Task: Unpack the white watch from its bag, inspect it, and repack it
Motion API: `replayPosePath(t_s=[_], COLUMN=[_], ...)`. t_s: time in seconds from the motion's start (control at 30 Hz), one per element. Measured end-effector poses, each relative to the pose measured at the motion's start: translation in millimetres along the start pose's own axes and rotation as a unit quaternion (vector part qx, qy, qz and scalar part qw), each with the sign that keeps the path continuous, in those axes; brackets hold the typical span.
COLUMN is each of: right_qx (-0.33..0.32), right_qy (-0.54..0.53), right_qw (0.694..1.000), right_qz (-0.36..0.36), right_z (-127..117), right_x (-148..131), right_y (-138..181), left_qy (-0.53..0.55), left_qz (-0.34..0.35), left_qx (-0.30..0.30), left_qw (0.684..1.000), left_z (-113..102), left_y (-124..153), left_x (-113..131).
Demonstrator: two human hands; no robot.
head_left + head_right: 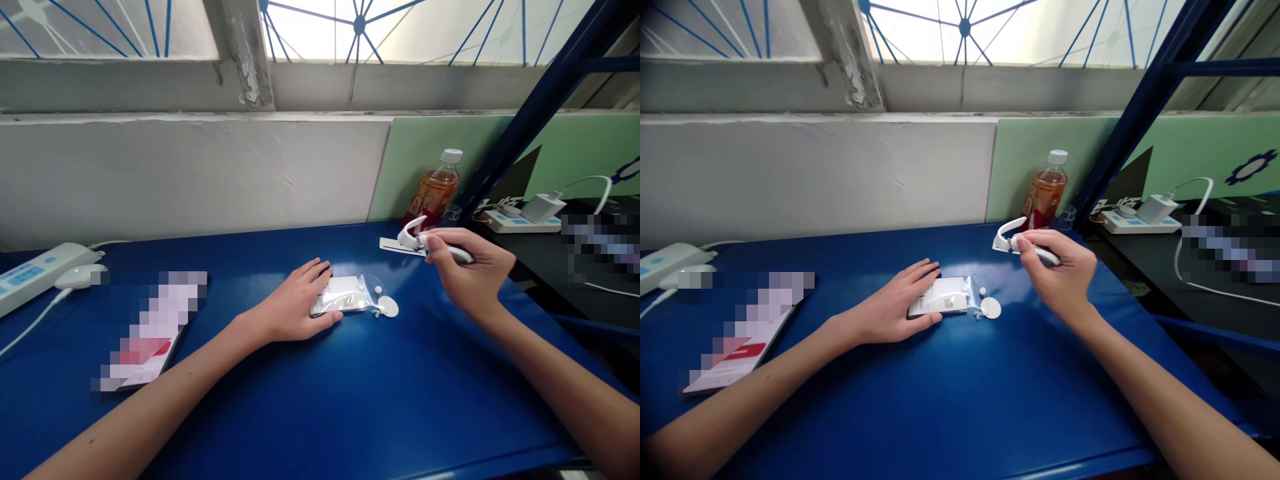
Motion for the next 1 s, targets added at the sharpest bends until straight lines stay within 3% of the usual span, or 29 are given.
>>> replayPosePath(t_s=[0.1, 0.2, 0.27, 0.43, 0.57, 0.7, 0.8, 0.87, 0.93, 1.0], right_qx=[-0.036, -0.102, -0.149, -0.201, -0.218, -0.273, -0.296, -0.295, -0.279, -0.278], right_qy=[-0.005, -0.018, -0.048, -0.149, -0.253, -0.335, -0.420, -0.457, -0.476, -0.484], right_qw=[0.999, 0.995, 0.987, 0.967, 0.942, 0.888, 0.829, 0.800, 0.787, 0.776], right_qz=[-0.004, -0.014, -0.025, -0.041, 0.027, 0.154, 0.219, 0.253, 0.275, 0.294], right_z=[11, 26, 36, 49, 51, 68, 91, 108, 124, 138], right_x=[-2, -6, -13, -36, -39, -28, -26, -23, -19, -15], right_y=[4, 10, 15, 29, 29, 19, 5, -3, -10, -10], left_qy=[0.018, 0.015, -0.019, -0.096, -0.048, 0.083, 0.247, 0.409, 0.579, 0.675], left_qz=[-0.032, -0.041, 0.015, 0.131, 0.164, 0.140, 0.067, -0.010, -0.029, -0.035], left_qx=[0.052, 0.216, 0.276, 0.259, 0.264, 0.271, 0.233, 0.168, 0.085, 0.041], left_qw=[0.998, 0.975, 0.961, 0.952, 0.949, 0.949, 0.938, 0.897, 0.810, 0.736], left_z=[-15, -45, -56, -49, -48, -53, -53, -43, -32, -27], left_y=[0, 6, 10, 11, 13, 13, 8, 2, -2, -5], left_x=[-2, 7, 26, 62, 67, 62, 55, 48, 51, 53])
Point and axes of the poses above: each hand's wrist, its own y-axis away from the middle knuckle, its own z-axis out of the palm, x = y × z, the point moved 8 cm from there along -y, towards the middle knuckle, and after that the axes turned 10 degrees about -y, right-handed, at the moved point
